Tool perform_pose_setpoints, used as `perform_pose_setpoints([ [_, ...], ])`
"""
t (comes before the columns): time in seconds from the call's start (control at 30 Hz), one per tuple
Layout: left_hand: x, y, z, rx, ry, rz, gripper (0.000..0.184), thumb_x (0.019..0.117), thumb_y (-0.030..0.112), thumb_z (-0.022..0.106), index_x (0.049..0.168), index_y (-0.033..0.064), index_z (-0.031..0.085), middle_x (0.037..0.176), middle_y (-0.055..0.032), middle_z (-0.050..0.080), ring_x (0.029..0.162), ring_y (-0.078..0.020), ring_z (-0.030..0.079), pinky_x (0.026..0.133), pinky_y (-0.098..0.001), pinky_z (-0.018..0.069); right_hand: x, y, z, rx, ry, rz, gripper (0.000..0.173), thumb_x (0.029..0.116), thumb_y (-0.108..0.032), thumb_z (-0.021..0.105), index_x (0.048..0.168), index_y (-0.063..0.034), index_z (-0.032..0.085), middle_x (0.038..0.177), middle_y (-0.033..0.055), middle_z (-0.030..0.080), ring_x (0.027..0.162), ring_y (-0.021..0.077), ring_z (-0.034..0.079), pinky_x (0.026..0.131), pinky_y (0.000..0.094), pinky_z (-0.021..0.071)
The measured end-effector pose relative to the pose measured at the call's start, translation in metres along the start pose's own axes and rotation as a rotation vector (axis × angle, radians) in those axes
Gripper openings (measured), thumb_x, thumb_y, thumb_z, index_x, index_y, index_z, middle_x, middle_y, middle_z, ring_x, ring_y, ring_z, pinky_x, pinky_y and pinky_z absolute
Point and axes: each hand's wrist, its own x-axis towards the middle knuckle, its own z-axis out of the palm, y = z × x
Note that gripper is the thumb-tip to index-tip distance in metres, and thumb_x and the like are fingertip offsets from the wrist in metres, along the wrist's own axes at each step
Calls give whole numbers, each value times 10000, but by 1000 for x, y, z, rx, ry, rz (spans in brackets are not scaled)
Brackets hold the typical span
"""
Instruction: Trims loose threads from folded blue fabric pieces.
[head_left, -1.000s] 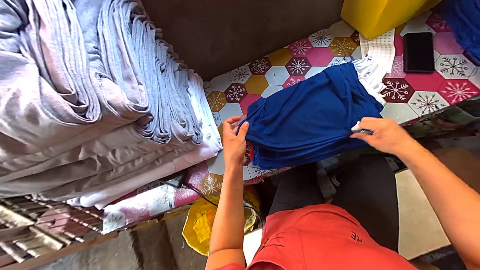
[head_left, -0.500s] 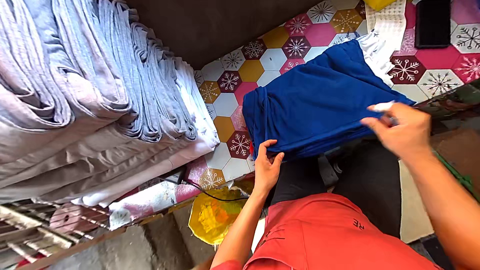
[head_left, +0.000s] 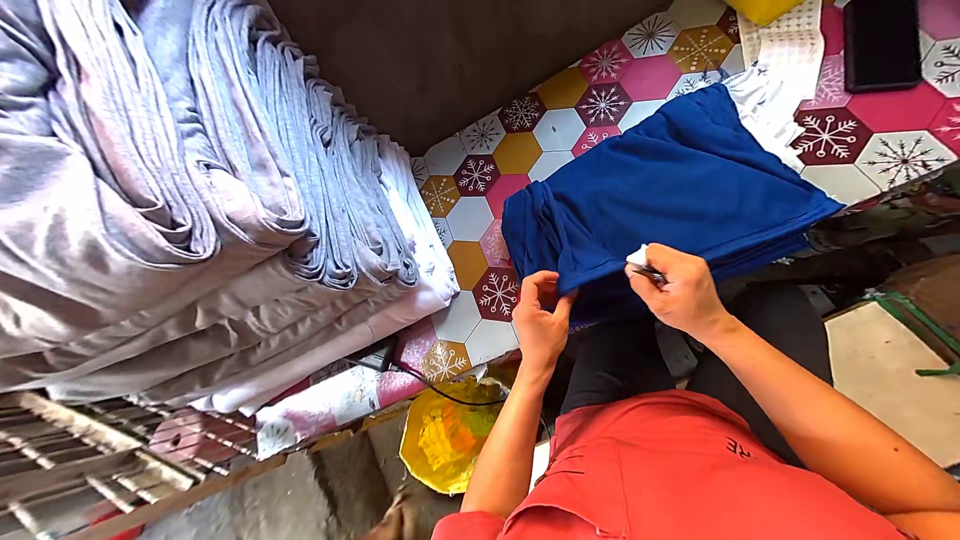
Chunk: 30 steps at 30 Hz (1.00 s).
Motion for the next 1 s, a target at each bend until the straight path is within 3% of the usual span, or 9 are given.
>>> perform_pose_setpoints([
  [0.1,6,-10,-18,488,-141,113,143,832,-32,678,953,18,735,879,-131,685,842,-266,689,756,-449,577,-9,17,-8,-189,-88,-166,160,898,-111,617,802,7,669,689,122,611,555,258,615,439,402,460],
  [0.23,2,15,-25,754,-442,-66,229,977,84,619,1158,65,758,1190,-214,637,1137,-398,598,945,-513,516,-24,30,5,-277,-198,-209,132,891,-83,632,867,-1,733,699,134,644,560,296,652,433,434,481],
  [0.3,-7,29,-21,685,-336,5,211,976,68,609,1127,-4,737,1208,-226,638,1094,-376,637,912,-482,549,-25,30,6,-281,-209,-197,130,889,-85,635,882,-1,733,713,133,646,567,297,653,433,434,479],
  [0.37,-10,31,-12,540,-238,83,191,985,64,598,1118,-13,712,1177,-184,671,959,-269,707,820,-400,600,-26,31,6,-268,-205,-189,128,878,-75,638,899,4,737,718,136,646,568,300,650,434,437,474],
  [0.5,-8,17,9,431,-204,95,285,933,205,741,1119,-6,695,1097,-152,697,830,-224,719,722,-384,616,-26,32,5,-266,-195,-186,137,886,-82,628,895,3,734,709,132,638,564,292,645,431,429,469],
  [0.57,-9,7,16,463,-181,34,369,895,277,787,1100,-12,686,1064,-163,689,831,-254,704,719,-416,596,-27,31,5,-267,-204,-187,137,897,-84,629,891,6,731,712,133,643,574,294,652,437,428,477],
  [0.87,-19,-8,20,472,-80,-19,224,908,161,768,959,-53,721,1164,-205,653,887,-224,718,778,-337,617,-14,13,-4,-237,-383,-80,115,914,-45,632,958,17,720,773,177,692,609,354,691,489,501,525],
  [0.93,-18,-10,20,439,-72,-44,128,902,107,759,933,-16,743,1121,-168,672,871,-203,704,772,-334,607,-5,0,-5,-86,-401,55,149,985,-105,616,992,14,705,781,144,685,669,302,693,580,489,559],
  [1.0,-16,-9,16,377,-76,-98,69,905,81,744,913,14,757,1094,-136,674,846,-167,683,759,-312,593,2,-6,-3,28,-465,204,280,1051,-305,545,1048,-57,676,709,27,575,627,171,582,583,386,501],
])
